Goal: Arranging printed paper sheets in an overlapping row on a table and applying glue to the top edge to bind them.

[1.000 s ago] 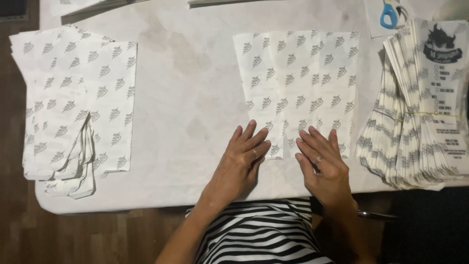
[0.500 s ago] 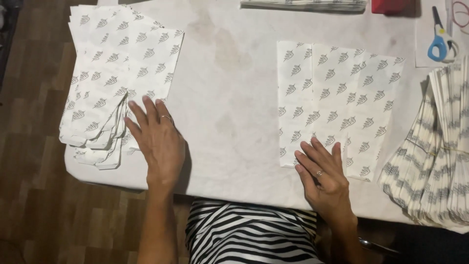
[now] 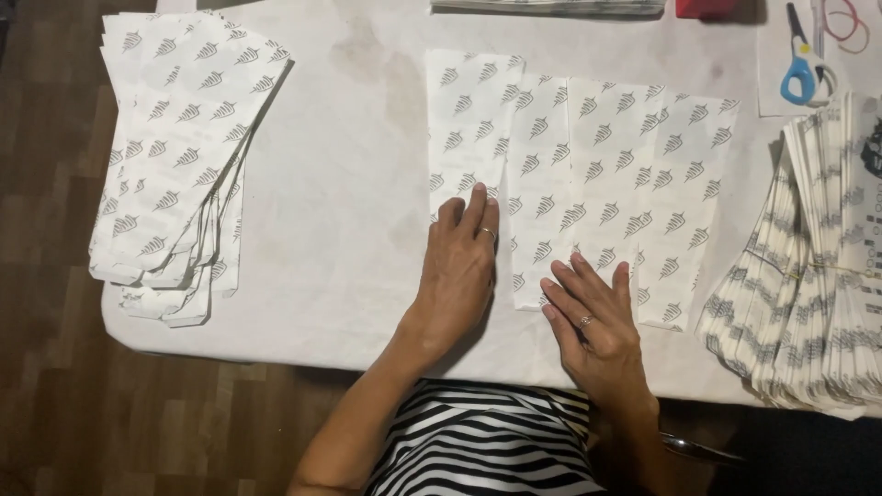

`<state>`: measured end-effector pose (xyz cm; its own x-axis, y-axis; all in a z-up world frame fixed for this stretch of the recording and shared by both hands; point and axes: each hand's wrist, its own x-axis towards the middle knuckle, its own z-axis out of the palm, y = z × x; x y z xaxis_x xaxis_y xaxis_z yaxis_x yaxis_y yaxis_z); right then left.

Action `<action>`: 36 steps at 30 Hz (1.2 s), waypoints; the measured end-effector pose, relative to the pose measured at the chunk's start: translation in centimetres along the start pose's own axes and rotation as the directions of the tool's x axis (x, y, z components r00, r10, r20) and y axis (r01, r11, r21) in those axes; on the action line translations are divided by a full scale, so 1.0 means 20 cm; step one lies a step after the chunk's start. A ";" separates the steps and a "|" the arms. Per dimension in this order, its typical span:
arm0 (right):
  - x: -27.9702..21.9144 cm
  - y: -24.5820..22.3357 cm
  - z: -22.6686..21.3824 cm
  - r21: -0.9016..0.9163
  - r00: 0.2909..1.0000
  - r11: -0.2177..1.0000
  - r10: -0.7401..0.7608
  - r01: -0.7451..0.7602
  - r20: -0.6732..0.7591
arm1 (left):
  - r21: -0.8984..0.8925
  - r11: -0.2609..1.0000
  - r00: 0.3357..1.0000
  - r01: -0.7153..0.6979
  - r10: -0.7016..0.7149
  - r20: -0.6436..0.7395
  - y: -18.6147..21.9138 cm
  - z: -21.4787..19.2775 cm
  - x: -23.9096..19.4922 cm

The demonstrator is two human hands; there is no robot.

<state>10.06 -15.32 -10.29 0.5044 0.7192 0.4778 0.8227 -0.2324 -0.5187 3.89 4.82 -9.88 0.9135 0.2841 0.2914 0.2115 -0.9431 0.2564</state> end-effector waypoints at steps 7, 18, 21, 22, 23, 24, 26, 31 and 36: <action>0.02 -0.03 0.02 -0.062 0.997 0.995 0.071 -0.073 -0.035 | -0.279 0.960 1.000 0.022 -0.018 0.019 0.06 -0.07 -0.06; 0.18 -0.18 0.13 0.136 0.998 0.989 -0.055 0.058 -0.021 | -0.598 0.796 0.986 -0.089 -0.016 -0.168 -0.15 -0.16 -0.32; 0.18 -0.19 0.17 0.143 0.997 0.987 -0.075 0.072 0.014 | -0.587 0.807 0.991 -0.061 -0.023 -0.134 -0.12 -0.14 -0.36; 0.18 -0.18 0.18 0.138 0.997 0.988 -0.078 0.074 0.021 | -0.596 0.802 0.990 -0.051 -0.037 -0.134 -0.11 -0.13 -0.36; 0.17 -0.18 0.18 0.137 0.997 0.988 -0.077 0.073 0.022 | -0.597 0.801 0.990 -0.051 -0.037 -0.134 -0.09 -0.12 -0.37; 0.17 -0.19 0.17 0.133 0.998 0.989 -0.059 0.056 0.018 | -0.598 0.801 0.989 -0.041 -0.055 -0.141 -0.08 -0.12 -0.37; 0.16 -0.19 0.17 0.130 0.999 0.991 -0.045 0.043 0.014 | -0.597 0.801 0.986 -0.032 -0.074 -0.151 -0.07 -0.11 -0.36; 0.13 -0.19 0.21 0.142 0.999 0.989 0.033 -0.028 -0.032 | -0.624 0.780 0.977 0.041 -0.162 -0.138 -0.05 -0.10 -0.35; 0.14 -0.20 0.21 0.215 0.995 0.972 0.099 -0.091 -0.025 | -0.687 0.722 0.970 0.083 -0.216 -0.111 -0.05 -0.10 -0.35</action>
<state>7.13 -9.64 -9.88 0.5897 0.6761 0.4418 0.6977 -0.1509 -0.7003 -3.42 4.15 -10.33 0.8018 0.4987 0.3292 -0.0106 -0.5390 0.8423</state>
